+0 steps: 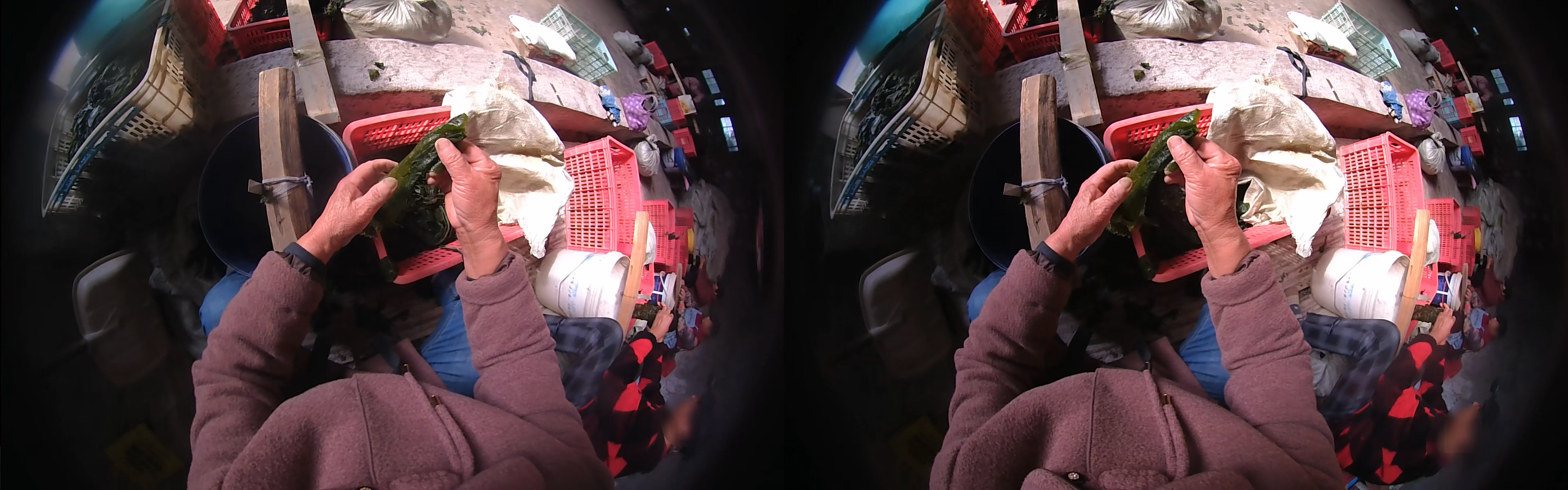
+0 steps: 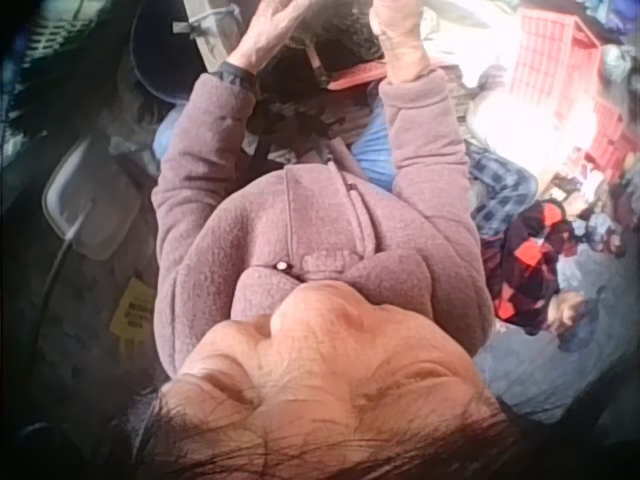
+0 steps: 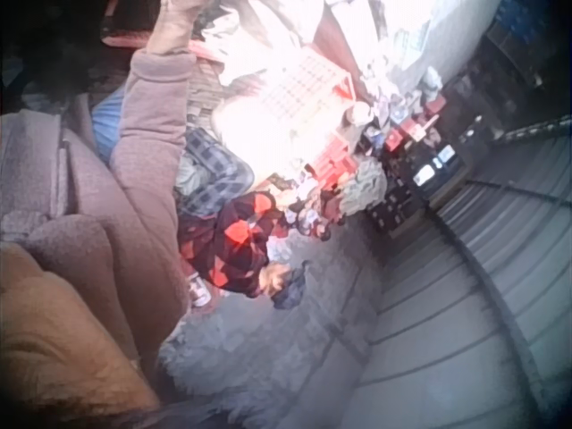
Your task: The person sits and repeatedly picks up green leaves from a red basket, tears off pieces by hand, and drops them into a blue bucket. The hands work continuously with the leaves, handling them one at a time and occasionally adjusting the pile in the basket.
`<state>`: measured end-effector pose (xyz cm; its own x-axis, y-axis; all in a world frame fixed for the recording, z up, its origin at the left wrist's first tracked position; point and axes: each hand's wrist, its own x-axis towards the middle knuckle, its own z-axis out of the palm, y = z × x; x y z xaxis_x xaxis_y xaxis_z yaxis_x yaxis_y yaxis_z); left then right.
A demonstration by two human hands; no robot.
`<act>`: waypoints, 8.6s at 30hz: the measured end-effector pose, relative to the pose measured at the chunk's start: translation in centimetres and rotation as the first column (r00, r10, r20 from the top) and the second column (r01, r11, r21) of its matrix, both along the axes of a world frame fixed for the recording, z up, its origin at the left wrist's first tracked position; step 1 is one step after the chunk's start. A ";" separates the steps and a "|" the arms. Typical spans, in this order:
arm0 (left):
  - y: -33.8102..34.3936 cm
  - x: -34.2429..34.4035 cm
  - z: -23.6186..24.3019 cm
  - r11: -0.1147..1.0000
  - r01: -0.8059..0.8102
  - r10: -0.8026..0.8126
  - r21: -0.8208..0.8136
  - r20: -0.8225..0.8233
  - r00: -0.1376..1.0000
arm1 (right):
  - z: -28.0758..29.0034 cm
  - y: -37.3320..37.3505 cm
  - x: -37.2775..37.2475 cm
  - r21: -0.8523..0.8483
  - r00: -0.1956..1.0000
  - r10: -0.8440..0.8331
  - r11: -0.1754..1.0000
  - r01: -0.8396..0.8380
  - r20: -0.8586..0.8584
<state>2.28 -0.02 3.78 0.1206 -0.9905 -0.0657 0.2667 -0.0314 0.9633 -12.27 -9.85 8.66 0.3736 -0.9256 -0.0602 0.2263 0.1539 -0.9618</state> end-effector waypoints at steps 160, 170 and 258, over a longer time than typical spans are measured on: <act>2.0 1.5 -0.9 0.972 0.090 -0.010 -0.215 0.347 0.938 | -4.2 3.1 -0.8 0.523 0.839 0.472 0.659 -0.541 0.272; 2.2 1.4 -2.1 0.903 -0.341 0.408 0.263 -0.272 0.872 | -6.1 2.2 -1.6 0.223 0.789 0.530 0.848 -0.481 -0.311; 7.1 2.1 1.0 0.952 -0.273 0.305 -0.139 0.361 0.881 | -4.3 5.6 5.6 0.356 0.858 0.370 0.795 -0.491 0.357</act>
